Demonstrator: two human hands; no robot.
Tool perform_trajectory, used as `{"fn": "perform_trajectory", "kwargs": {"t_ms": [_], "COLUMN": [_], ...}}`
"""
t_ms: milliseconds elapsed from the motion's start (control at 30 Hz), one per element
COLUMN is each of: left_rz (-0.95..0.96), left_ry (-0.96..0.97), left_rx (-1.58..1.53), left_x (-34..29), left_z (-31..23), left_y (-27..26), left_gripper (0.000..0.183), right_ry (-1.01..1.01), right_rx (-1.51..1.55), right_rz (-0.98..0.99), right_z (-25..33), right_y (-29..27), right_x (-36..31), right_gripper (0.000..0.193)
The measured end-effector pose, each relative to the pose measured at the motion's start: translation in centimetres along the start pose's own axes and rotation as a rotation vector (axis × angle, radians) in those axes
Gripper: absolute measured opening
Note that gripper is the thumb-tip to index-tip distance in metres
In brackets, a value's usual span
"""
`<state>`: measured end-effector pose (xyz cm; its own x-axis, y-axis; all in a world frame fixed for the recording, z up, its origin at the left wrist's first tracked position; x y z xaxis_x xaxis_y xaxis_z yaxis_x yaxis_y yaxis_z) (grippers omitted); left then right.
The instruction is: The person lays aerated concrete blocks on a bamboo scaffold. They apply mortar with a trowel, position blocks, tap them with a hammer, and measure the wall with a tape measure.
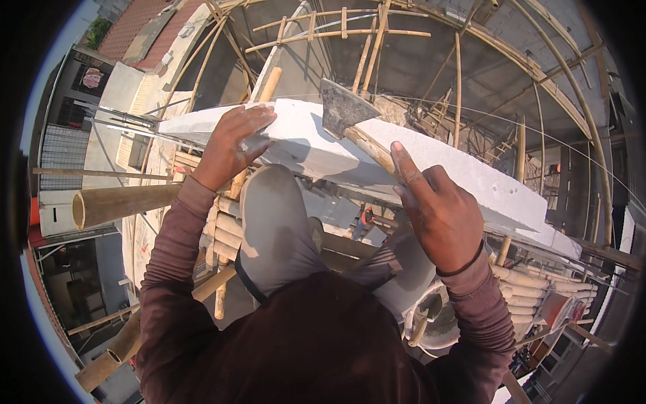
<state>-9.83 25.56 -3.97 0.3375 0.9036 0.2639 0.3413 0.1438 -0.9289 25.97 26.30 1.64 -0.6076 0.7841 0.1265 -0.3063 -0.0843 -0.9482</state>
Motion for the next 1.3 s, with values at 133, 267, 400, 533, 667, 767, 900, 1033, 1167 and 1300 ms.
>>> {"fn": "perform_trajectory", "kwargs": {"t_ms": [133,267,400,533,667,767,900,1033,1167,1300], "left_rz": [0.005,0.017,0.045,0.053,-0.126,-0.040,0.127,0.276,0.397,0.495], "left_ry": [0.004,0.009,0.020,0.040,0.141,0.122,0.030,0.013,0.006,-0.011], "left_rx": [-0.019,-0.005,0.035,0.135,-0.111,-0.170,-0.139,-0.140,-0.083,-0.095], "left_x": [0.2,0.1,0.2,0.7,0.6,2.0,3.3,3.5,4.7,6.8], "left_z": [0.3,0.7,0.7,-0.5,-5.5,-9.7,-12.0,-11.5,-11.6,-13.0], "left_y": [-0.2,-0.1,-0.2,-1.1,2.1,4.7,4.5,2.8,2.0,0.8], "left_gripper": [0.055,0.054,0.053,0.058,0.059,0.062,0.071,0.078,0.082,0.081], "right_ry": [-0.024,-0.026,-0.012,-0.045,-0.178,-0.117,0.069,0.314,0.559,0.714], "right_rx": [-0.018,-0.067,-0.049,0.005,0.245,0.243,0.280,0.332,0.461,0.521], "right_rz": [0.020,0.073,0.114,0.092,-0.037,0.027,0.067,0.115,0.145,0.137], "right_z": [0.8,0.9,0.7,0.6,-0.7,0.3,2.2,4.4,6.0,8.1], "right_y": [1.7,1.9,2.7,2.0,1.1,-0.9,-4.2,-6.6,-9.4,-14.3], "right_x": [1.6,2.1,2.4,1.4,-2.7,-5.4,-8.0,-9.9,-11.6,-13.3], "right_gripper": [0.069,0.068,0.069,0.065,0.049,0.048,0.045,0.041,0.042,0.042]}}
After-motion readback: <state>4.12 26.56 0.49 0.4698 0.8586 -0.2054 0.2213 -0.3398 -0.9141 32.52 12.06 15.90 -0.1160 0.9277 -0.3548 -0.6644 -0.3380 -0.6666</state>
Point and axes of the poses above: each hand's wrist, its own x-axis towards the middle knuckle, its own y-axis out of the palm, z = x × y, the point moved 3 cm from there along x, towards the middle knuckle, and after that the axes turned 4 degrees about z, right-handed, at the moved point
